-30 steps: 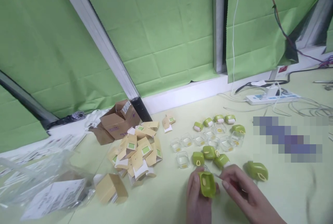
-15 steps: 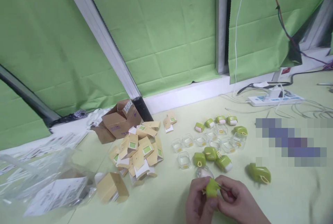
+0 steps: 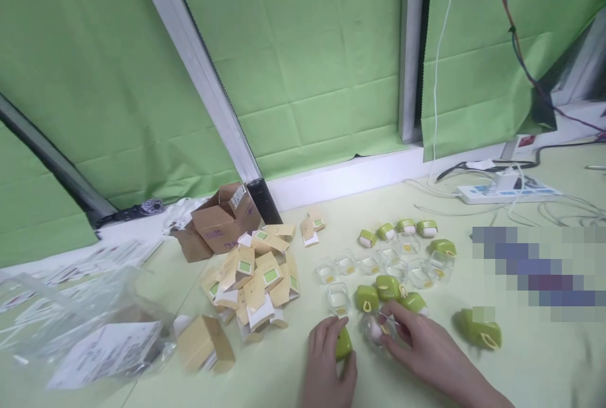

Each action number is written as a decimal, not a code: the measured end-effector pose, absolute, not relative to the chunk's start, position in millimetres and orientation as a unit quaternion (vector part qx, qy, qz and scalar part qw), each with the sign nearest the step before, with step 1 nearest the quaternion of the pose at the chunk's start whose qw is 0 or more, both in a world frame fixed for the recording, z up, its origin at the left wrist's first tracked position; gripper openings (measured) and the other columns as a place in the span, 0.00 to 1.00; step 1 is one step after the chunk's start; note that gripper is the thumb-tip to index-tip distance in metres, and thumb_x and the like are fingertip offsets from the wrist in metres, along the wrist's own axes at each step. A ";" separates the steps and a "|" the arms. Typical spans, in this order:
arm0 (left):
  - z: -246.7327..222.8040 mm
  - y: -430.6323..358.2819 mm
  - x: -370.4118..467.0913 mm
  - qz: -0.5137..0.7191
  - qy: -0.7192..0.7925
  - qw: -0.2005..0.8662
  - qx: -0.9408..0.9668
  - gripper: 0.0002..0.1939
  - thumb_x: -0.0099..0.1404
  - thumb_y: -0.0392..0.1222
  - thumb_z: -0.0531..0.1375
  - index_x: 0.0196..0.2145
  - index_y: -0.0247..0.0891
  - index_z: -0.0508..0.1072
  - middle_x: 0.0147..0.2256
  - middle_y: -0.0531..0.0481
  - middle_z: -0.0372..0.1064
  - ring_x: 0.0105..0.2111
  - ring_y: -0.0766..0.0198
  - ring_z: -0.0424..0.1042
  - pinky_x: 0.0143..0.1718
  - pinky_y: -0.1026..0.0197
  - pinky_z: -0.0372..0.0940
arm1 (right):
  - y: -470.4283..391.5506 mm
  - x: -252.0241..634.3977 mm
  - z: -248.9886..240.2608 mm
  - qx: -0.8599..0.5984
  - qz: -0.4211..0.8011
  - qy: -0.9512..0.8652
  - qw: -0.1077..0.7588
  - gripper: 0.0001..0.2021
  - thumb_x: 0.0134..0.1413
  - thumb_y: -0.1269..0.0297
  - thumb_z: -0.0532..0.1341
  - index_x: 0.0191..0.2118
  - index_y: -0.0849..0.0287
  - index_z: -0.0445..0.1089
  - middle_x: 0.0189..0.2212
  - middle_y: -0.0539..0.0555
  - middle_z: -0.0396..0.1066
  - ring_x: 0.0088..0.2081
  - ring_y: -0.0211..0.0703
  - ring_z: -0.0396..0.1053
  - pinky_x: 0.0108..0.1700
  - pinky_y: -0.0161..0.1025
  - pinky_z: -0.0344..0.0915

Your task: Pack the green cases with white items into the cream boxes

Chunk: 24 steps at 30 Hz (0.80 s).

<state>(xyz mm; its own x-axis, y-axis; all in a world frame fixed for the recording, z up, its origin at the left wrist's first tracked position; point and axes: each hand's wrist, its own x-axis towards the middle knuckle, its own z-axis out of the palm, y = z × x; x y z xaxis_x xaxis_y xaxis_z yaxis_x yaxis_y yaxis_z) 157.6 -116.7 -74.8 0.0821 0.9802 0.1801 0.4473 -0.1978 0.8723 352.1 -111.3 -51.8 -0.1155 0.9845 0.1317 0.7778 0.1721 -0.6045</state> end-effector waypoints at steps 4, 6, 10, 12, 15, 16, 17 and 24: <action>-49.7 -99.8 173.4 0.429 0.513 0.325 0.669 0.18 0.56 0.39 0.60 0.46 0.47 0.73 0.48 0.43 0.67 0.51 0.47 0.56 0.55 0.45 0.48 | -116.6 348.0 -58.3 -0.635 0.167 -0.708 0.262 0.10 0.55 0.59 0.52 0.33 0.53 0.68 0.15 0.45 0.62 0.18 0.41 0.63 0.22 0.33 0.52; -36.4 -79.1 185.6 0.408 0.477 0.366 0.687 0.17 0.57 0.40 0.59 0.45 0.48 0.74 0.46 0.44 0.68 0.52 0.47 0.55 0.55 0.47 0.46 | -117.6 348.1 -62.9 -0.634 0.174 -0.702 0.273 0.12 0.56 0.56 0.51 0.34 0.52 0.70 0.14 0.45 0.62 0.17 0.42 0.64 0.22 0.33 0.54; -24.7 -30.1 201.4 0.306 0.422 0.439 0.732 0.16 0.43 0.37 0.66 0.33 0.49 0.78 0.33 0.49 0.73 0.41 0.49 0.62 0.47 0.52 0.55 | -116.1 354.3 -73.9 -0.615 0.244 -0.688 0.297 0.15 0.56 0.55 0.52 0.44 0.51 0.70 0.15 0.44 0.63 0.19 0.41 0.66 0.22 0.32 0.57; -23.7 -13.8 202.1 0.288 0.410 0.450 0.739 0.14 0.36 0.35 0.69 0.25 0.47 0.78 0.26 0.51 0.72 0.35 0.52 0.64 0.42 0.55 0.58 | -114.8 358.4 -78.6 -0.608 0.269 -0.674 0.322 0.17 0.56 0.54 0.53 0.47 0.53 0.68 0.15 0.43 0.61 0.19 0.40 0.65 0.22 0.32 0.58; -21.0 -6.0 196.4 0.308 0.405 0.458 0.730 0.11 0.39 0.37 0.69 0.24 0.44 0.78 0.27 0.51 0.72 0.35 0.54 0.65 0.41 0.57 0.58 | -112.8 362.7 -79.4 -0.595 0.292 -0.650 0.372 0.19 0.57 0.51 0.51 0.45 0.57 0.68 0.16 0.44 0.60 0.20 0.40 0.64 0.23 0.33 0.60; -19.2 -6.8 193.7 0.323 0.405 0.462 0.720 0.10 0.42 0.39 0.68 0.26 0.44 0.78 0.29 0.50 0.73 0.35 0.54 0.66 0.41 0.57 0.58 | -111.8 363.4 -77.2 -0.591 0.298 -0.641 0.389 0.19 0.57 0.50 0.50 0.44 0.57 0.68 0.17 0.45 0.62 0.21 0.41 0.64 0.24 0.33 0.60; -17.0 -8.6 191.3 0.341 0.406 0.467 0.707 0.10 0.45 0.41 0.67 0.29 0.43 0.77 0.32 0.49 0.73 0.36 0.55 0.66 0.41 0.57 0.59 | -110.6 363.9 -73.5 -0.586 0.302 -0.634 0.405 0.19 0.58 0.49 0.50 0.42 0.57 0.67 0.18 0.46 0.63 0.21 0.41 0.64 0.24 0.34 0.61; -9.7 -29.6 189.6 0.502 0.327 0.684 0.416 0.24 0.61 0.53 0.54 0.51 0.39 0.63 0.40 0.44 0.69 0.37 0.58 0.72 0.35 0.60 0.64 | -89.3 361.9 -27.3 -0.526 0.300 -0.645 0.465 0.14 0.63 0.55 0.45 0.42 0.53 0.64 0.32 0.51 0.70 0.34 0.42 0.69 0.37 0.37 0.66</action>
<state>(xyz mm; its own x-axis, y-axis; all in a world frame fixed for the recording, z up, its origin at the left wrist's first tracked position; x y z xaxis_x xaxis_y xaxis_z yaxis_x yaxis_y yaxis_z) 189.6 -29.6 -9.7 0.2824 0.9589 -0.0288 -0.4153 0.1493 0.8973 361.9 -89.3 -27.3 -0.0131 0.9586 0.2845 0.3992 0.2659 -0.8775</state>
